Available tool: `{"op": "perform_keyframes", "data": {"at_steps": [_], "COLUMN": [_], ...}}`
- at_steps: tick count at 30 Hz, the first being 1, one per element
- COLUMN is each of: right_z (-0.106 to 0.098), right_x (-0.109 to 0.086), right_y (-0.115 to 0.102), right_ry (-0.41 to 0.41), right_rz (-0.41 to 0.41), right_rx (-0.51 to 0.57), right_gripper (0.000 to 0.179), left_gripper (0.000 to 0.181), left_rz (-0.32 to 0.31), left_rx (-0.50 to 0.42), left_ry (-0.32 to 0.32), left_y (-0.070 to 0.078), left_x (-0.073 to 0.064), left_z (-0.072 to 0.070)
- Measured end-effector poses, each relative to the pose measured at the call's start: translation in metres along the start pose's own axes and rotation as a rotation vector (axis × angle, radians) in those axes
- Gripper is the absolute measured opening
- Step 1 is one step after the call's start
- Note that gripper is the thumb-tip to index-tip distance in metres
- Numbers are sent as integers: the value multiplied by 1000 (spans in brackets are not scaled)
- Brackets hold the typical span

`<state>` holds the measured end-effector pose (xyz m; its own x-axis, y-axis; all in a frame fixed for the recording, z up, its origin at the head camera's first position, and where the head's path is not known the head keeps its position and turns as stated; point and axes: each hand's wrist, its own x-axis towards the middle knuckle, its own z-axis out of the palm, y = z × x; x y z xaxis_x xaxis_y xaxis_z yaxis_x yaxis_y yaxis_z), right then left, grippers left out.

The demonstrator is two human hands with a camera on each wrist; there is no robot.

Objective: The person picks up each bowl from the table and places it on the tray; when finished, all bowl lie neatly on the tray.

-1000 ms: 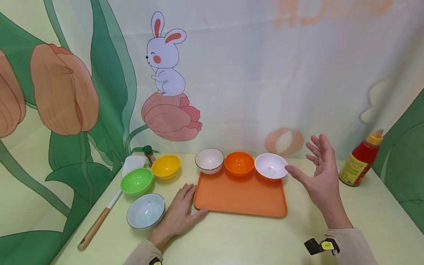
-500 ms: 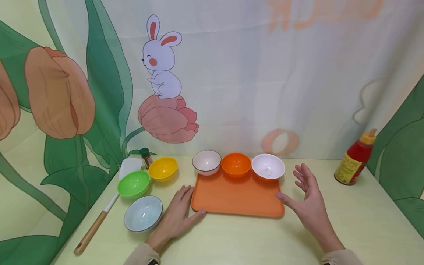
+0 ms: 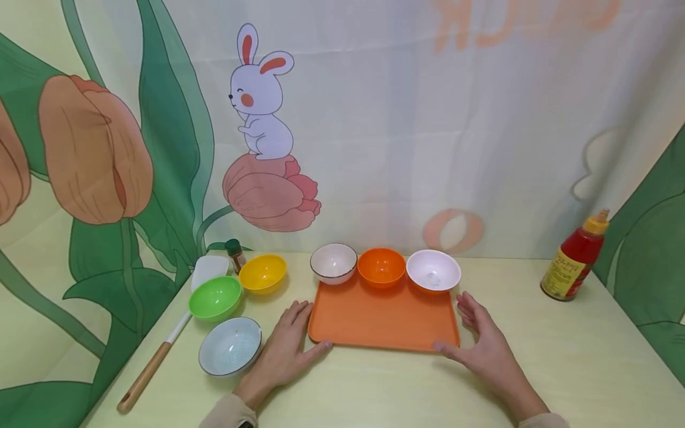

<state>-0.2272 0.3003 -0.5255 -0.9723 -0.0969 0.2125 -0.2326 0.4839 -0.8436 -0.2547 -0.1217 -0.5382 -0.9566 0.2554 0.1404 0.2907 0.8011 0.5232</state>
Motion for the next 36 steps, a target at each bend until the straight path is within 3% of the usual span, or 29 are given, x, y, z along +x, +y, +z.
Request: {"op": "perform_keyframes", "data": {"at_steps": [6, 13, 20, 36], "right_z": [0, 0, 0, 5], "right_x": [1, 2, 3, -1], "right_y": [0, 6, 6, 9], "right_ry": [-28, -51, -76, -40], "right_rz": [3, -32, -43, -89], "right_rx": [-222, -380, -429, -451], "right_gripper": [126, 119, 112, 106], "left_gripper": [103, 103, 103, 106], "left_rz": [8, 14, 22, 23], "left_rx": [16, 11, 11, 2], "left_ry": [8, 4, 11, 24], "left_y": [0, 0, 1, -2], "left_x": [2, 3, 5, -1], "left_z": [-2, -2, -3, 1]}}
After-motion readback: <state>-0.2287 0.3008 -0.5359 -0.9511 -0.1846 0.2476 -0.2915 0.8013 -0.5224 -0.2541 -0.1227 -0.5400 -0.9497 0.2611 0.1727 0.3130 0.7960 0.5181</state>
